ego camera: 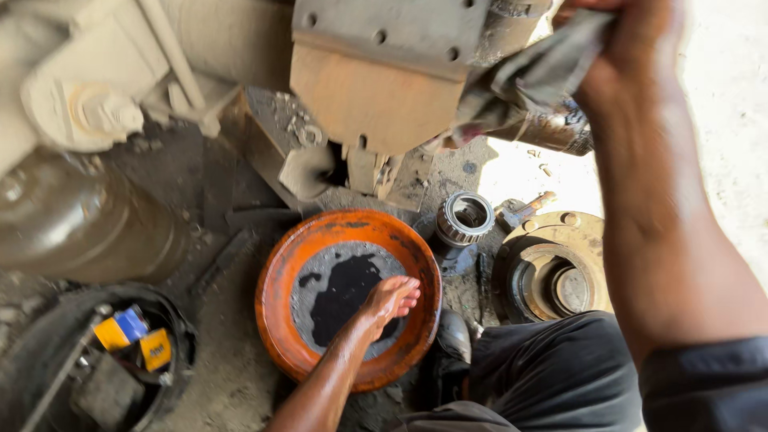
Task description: The person sits on the ground and cleans a metal bearing and a metal ring by hand in an orange basin filled with dark liquid. The person scrubs the parts, rinses them in the liquid, and places them on the ground next to the basin.
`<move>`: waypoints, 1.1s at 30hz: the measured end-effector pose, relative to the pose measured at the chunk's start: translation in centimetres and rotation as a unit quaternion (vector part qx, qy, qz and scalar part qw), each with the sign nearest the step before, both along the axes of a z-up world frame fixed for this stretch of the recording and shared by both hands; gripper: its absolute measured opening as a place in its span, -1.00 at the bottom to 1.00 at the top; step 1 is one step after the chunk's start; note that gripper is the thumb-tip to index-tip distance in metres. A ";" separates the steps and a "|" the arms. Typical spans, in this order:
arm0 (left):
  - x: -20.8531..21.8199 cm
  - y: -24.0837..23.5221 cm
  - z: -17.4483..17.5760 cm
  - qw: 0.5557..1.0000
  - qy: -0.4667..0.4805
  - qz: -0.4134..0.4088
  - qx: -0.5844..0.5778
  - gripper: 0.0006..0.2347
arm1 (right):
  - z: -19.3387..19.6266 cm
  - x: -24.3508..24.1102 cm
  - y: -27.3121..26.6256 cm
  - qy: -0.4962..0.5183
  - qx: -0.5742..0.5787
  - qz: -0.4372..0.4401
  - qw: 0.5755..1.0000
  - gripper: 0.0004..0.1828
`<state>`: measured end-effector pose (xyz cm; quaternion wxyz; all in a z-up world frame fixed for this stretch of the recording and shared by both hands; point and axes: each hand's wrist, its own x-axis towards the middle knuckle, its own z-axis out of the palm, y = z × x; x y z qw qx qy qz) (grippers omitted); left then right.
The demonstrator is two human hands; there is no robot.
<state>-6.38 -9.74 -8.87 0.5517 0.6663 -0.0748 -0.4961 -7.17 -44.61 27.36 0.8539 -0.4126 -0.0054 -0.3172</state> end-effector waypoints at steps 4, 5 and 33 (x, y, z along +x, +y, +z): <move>-0.6 -1.7 4.6 0.989 0.027 -0.041 -0.141 -0.48 | 1.6 -5.6 5.2 -0.029 0.073 0.048 0.996 -0.80; -1.0 -2.1 5.9 0.983 0.041 -0.045 -0.171 -0.48 | 1.5 -6.5 6.5 -0.031 0.098 0.051 0.993 -0.73; 0.0 -1.5 10.2 0.975 -0.027 0.167 -0.144 -0.78 | -11.9 -6.1 1.2 0.242 -0.557 -0.107 0.787 -0.78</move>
